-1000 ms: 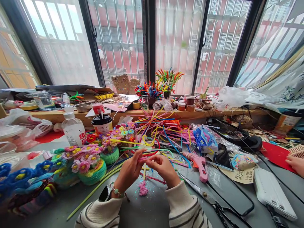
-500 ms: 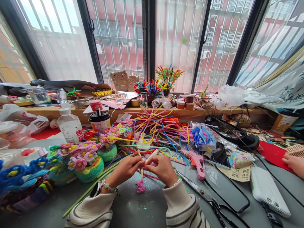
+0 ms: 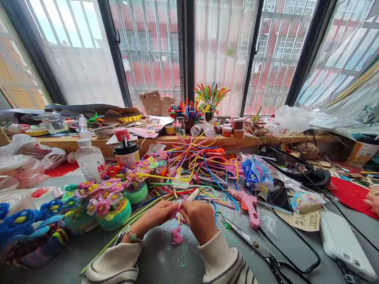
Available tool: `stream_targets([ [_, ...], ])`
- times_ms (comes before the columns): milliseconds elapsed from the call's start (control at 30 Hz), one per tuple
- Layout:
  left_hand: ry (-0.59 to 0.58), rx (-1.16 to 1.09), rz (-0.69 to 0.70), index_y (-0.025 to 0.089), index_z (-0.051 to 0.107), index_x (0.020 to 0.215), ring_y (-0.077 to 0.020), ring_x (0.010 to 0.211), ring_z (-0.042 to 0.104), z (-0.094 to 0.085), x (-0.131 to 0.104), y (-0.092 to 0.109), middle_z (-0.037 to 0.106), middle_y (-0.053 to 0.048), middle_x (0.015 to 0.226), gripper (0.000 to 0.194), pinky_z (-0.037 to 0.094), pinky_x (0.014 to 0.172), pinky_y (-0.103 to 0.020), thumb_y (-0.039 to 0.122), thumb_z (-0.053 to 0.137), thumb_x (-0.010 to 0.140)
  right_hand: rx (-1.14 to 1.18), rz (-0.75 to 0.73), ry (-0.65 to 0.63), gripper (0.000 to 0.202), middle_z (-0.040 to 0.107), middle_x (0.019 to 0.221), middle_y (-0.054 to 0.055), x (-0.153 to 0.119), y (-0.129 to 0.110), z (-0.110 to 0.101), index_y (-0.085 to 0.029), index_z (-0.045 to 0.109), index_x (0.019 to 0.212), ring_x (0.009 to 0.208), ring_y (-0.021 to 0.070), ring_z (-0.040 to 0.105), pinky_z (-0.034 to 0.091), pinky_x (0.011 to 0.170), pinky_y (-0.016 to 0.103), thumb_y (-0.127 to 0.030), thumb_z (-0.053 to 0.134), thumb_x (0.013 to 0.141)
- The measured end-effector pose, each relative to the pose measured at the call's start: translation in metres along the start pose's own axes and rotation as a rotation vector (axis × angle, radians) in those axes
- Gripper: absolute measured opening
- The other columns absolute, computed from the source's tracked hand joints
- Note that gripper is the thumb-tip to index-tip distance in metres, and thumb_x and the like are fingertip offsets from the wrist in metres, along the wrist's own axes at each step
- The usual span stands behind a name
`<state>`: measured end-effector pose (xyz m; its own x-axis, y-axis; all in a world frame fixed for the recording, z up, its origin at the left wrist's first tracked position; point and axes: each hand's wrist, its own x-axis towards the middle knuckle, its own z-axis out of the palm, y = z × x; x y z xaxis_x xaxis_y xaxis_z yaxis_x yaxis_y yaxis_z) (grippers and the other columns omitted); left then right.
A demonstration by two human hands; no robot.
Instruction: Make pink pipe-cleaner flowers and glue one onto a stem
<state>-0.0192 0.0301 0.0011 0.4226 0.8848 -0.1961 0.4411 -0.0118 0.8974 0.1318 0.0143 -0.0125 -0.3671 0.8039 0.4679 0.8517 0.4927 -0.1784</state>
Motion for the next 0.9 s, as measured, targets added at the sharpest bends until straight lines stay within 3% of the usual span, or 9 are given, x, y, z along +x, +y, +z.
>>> stream_targets([
  [133,-0.065,-0.252,-0.158,0.019,0.032,0.045,-0.0046,0.034,0.01,-0.001,-0.006,0.005,0.018,0.009,0.036,0.044,0.007,0.039,-0.023,0.054,0.037,0.069,-0.087,-0.092,0.083,0.021,0.061,0.056,0.003,-0.001,-0.001,0.004,-0.018,0.06,0.066,0.054,0.0131,0.053,0.023,0.049,0.024,-0.024,0.044,0.079],
  [267,-0.095,-0.315,-0.218,0.018,0.035,0.042,-0.0038,0.03,0.012,-0.002,-0.004,0.004,0.019,0.009,0.033,0.046,0.008,0.037,-0.022,0.055,0.039,0.068,-0.059,-0.104,0.088,0.026,0.06,0.057,0.005,0.0,-0.001,0.008,-0.018,0.059,0.066,0.055,0.014,0.053,0.023,0.05,0.025,-0.025,0.039,0.081],
  [433,0.142,-0.326,0.021,0.012,0.056,0.072,-0.0055,0.04,0.04,-0.005,0.001,0.002,0.05,0.003,0.052,0.038,0.028,0.041,-0.019,0.049,0.048,0.067,0.181,0.12,0.015,0.023,0.06,0.057,0.003,0.004,0.008,0.001,-0.018,0.06,0.069,0.053,0.0139,0.052,0.026,0.05,0.023,-0.03,0.042,0.078],
  [500,0.23,-0.426,0.134,0.013,0.054,0.092,-0.0068,0.051,0.046,-0.006,0.001,0.004,0.054,0.001,0.064,0.045,0.035,0.05,-0.02,0.048,0.051,0.065,0.364,0.22,0.036,0.023,0.06,0.059,0.002,0.005,0.014,-0.005,-0.018,0.059,0.069,0.054,0.0134,0.051,0.029,0.051,0.023,-0.034,0.044,0.076],
  [567,0.237,-0.521,0.245,0.014,0.046,0.106,-0.0085,0.059,0.049,-0.006,0.0,0.006,0.055,-0.001,0.073,0.056,0.038,0.055,-0.021,0.048,0.056,0.062,0.584,0.276,0.046,0.025,0.059,0.061,0.001,0.007,0.02,-0.01,-0.018,0.058,0.066,0.056,0.0129,0.05,0.031,0.052,0.022,-0.037,0.046,0.075],
  [700,0.089,-0.504,0.299,0.017,0.043,0.11,-0.0093,0.063,0.05,-0.005,-0.002,0.01,0.055,0.0,0.076,0.062,0.038,0.057,-0.021,0.035,0.066,0.055,0.966,0.322,-0.129,0.029,0.052,0.056,-0.002,0.009,0.022,-0.016,-0.016,0.056,0.059,0.053,0.0103,0.044,0.03,0.049,0.021,-0.043,0.054,0.066],
  [800,0.002,-0.405,0.264,0.014,0.055,0.093,-0.0115,0.067,0.051,-0.003,-0.003,0.009,0.055,0.0,0.072,0.042,0.039,0.061,-0.023,0.031,0.067,0.056,1.155,0.369,-0.337,0.03,0.04,0.046,-0.006,0.009,0.017,-0.019,-0.015,0.055,0.056,0.043,0.0059,0.032,0.022,0.043,0.02,-0.044,0.059,0.06],
  [900,0.002,-0.363,0.274,0.012,0.059,0.074,-0.013,0.071,0.05,-0.003,-0.003,0.006,0.054,-0.002,0.076,0.027,0.04,0.065,-0.024,0.031,0.066,0.056,1.261,0.411,-0.498,0.03,0.031,0.042,-0.009,0.008,0.014,-0.021,-0.015,0.053,0.056,0.038,0.0034,0.019,0.012,0.039,0.021,-0.044,0.062,0.058],
])
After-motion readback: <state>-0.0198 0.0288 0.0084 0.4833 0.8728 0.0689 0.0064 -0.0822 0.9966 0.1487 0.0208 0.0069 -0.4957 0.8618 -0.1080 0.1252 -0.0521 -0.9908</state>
